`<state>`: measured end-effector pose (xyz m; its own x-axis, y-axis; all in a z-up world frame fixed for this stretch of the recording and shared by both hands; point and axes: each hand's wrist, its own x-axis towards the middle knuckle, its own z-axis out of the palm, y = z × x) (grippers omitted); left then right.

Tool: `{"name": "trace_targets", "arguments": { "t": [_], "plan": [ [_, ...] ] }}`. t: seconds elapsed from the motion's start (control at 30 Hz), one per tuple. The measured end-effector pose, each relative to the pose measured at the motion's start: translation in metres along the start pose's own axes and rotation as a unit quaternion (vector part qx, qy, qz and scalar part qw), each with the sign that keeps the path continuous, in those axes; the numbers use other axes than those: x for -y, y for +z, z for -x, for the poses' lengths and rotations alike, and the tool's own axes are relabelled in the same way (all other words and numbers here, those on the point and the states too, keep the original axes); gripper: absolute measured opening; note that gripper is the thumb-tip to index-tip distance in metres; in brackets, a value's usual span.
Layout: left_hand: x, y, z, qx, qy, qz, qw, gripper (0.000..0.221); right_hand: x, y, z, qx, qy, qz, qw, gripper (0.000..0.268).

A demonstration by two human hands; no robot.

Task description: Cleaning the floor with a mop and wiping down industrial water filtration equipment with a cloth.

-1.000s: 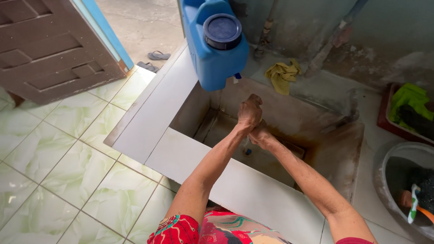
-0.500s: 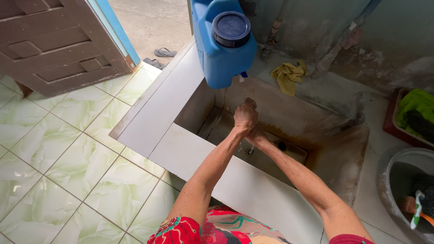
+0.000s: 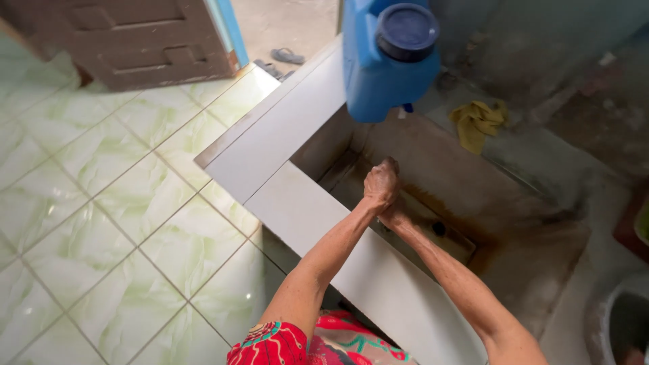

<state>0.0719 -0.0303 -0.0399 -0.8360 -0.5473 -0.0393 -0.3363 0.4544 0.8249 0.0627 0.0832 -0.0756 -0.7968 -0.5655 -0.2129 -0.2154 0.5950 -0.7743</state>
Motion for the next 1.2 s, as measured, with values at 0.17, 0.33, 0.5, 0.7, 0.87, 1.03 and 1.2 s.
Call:
{"name": "trace_targets", "arguments": {
  "t": [0.17, 0.33, 0.5, 0.7, 0.87, 1.03, 1.2],
  "plan": [
    [0.021, -0.004, 0.009, -0.044, -0.019, -0.034, 0.998, 0.016, 0.0, 0.027, -0.017, 0.028, -0.047, 0.049, 0.997, 0.028],
    [0.011, -0.028, 0.013, -0.043, -0.031, -0.003, 0.999, 0.02, -0.018, 0.021, -0.028, 0.022, -0.086, 0.106, 0.99, 0.032],
    [0.032, -0.029, -0.014, -0.091, 0.055, 0.148, 0.983, 0.027, 0.0, 0.024, -0.053, 0.013, -0.068, 0.103, 0.992, 0.032],
    [0.054, -0.175, -0.012, 0.015, -0.018, 0.101, 0.995, 0.055, 0.138, -0.005, -0.02, 0.154, 0.007, -0.328, 0.932, 0.052],
    [0.14, -0.254, -0.007, 0.16, -0.08, 0.294, 0.939, 0.046, 0.225, 0.031, -0.005, 0.158, -0.033, -0.396, 0.904, 0.04],
    [0.213, -0.305, -0.004, -0.063, -0.021, 0.375, 0.925, 0.034, 0.24, 0.09, -0.043, 0.069, -0.084, -0.384, 0.917, 0.024],
    [0.228, -0.396, 0.011, -0.071, 0.033, 0.495, 0.865, 0.034, 0.293, 0.117, -0.018, -0.003, -0.148, -0.419, 0.896, 0.013]
  ]
}}
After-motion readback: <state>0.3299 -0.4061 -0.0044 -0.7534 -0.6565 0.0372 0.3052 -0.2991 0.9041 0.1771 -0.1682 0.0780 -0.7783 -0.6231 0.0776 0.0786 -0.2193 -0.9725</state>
